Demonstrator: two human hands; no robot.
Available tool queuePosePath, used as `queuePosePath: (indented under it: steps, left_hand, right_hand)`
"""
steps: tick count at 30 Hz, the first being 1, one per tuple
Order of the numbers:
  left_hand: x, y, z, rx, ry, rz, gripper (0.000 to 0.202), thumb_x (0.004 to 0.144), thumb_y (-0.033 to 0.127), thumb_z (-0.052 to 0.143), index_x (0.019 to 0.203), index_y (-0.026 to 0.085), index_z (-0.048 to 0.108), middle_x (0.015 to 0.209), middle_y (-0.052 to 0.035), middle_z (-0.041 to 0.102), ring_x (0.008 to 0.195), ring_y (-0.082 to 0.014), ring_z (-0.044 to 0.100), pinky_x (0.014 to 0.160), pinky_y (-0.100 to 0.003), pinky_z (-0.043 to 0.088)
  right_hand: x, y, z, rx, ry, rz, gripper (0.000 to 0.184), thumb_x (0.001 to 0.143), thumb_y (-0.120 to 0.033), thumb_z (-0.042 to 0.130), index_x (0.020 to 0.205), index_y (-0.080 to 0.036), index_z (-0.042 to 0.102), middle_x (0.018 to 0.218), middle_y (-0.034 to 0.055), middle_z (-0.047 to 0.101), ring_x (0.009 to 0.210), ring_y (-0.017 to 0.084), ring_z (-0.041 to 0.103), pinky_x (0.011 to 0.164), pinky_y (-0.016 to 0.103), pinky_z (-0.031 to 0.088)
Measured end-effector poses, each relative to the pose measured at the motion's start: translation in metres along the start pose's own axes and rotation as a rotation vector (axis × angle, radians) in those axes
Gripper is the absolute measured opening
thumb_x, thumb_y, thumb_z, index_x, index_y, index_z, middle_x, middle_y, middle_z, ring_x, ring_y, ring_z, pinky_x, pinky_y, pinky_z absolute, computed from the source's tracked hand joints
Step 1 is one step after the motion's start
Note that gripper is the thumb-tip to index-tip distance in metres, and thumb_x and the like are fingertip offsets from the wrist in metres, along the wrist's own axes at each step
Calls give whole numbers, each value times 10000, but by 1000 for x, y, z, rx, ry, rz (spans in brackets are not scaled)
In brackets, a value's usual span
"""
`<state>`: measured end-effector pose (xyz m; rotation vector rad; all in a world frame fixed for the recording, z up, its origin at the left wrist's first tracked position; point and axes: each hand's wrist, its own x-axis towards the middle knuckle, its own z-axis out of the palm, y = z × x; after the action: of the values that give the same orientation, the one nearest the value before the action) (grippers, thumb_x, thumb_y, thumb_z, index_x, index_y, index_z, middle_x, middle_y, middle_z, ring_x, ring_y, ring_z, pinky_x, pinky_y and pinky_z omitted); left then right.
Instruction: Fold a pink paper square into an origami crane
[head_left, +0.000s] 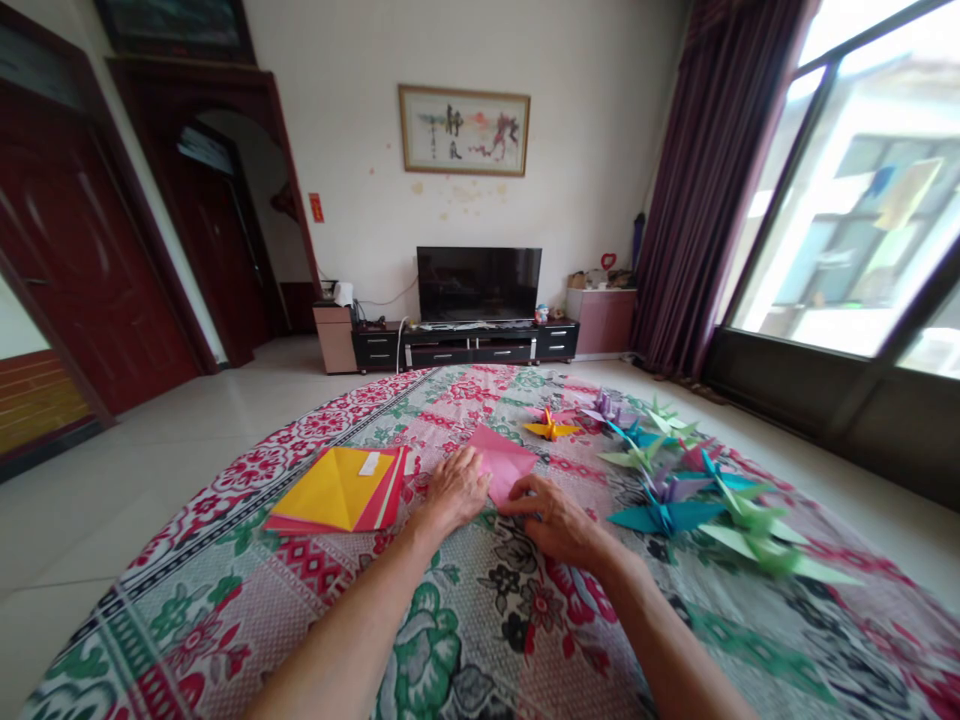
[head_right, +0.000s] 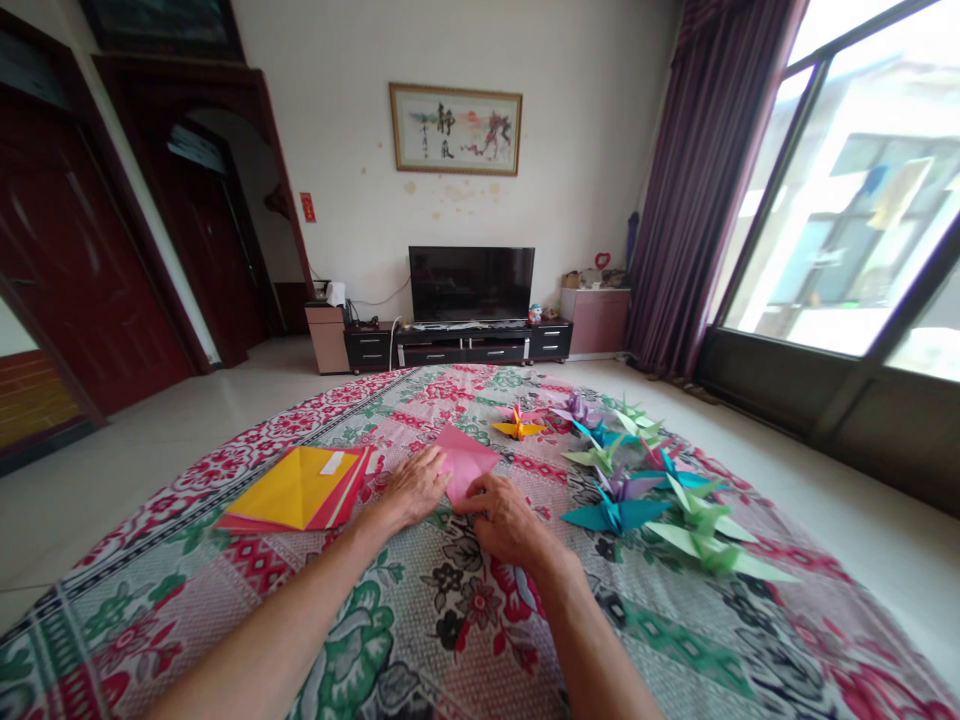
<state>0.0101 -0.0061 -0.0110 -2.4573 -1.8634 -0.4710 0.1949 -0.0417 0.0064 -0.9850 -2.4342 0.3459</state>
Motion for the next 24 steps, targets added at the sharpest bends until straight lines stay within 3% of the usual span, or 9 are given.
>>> queuePosePath:
  steps: [7,13,18,24]
  left_hand:
    - [0,-2,-2,-4,36,29,443,865,386,340,1238,168,435,1322,-110,411,1223,-228,351,1005,-390,297]
    - [1,-4,-2,-23,17,14,455,852,430,357,1237,204,443,1324,-72,414,1221,-214,359,1013,-360,288]
    - [2,-5,-4,-25,20,16,470,841,468,366,1230,219,450,1317,-61,419,1218,-214,366,1005,-350,301]
    - [1,-6,-9,-49,19,19,451,824,451,405,1206,222,479,1281,-56,447,1189,-211,395,980,-336,326]
  right_hand:
    - [0,1,0,-4,-10,-10,511,628,-33,419,980,-301,675,1000,35,567,946,167,505,875,310,377]
    - [0,0,0,-8,-17,2,516,616,-30,418,968,-304,677,1018,32,561,957,169,508,877,314,382]
    - [2,-9,-1,-48,81,-22,446,598,-27,425,863,-258,700,1086,40,554,1013,188,482,913,349,366]
    - [9,-15,3,24,108,-119,381,636,-16,386,762,-218,683,885,19,649,877,145,556,873,296,404]
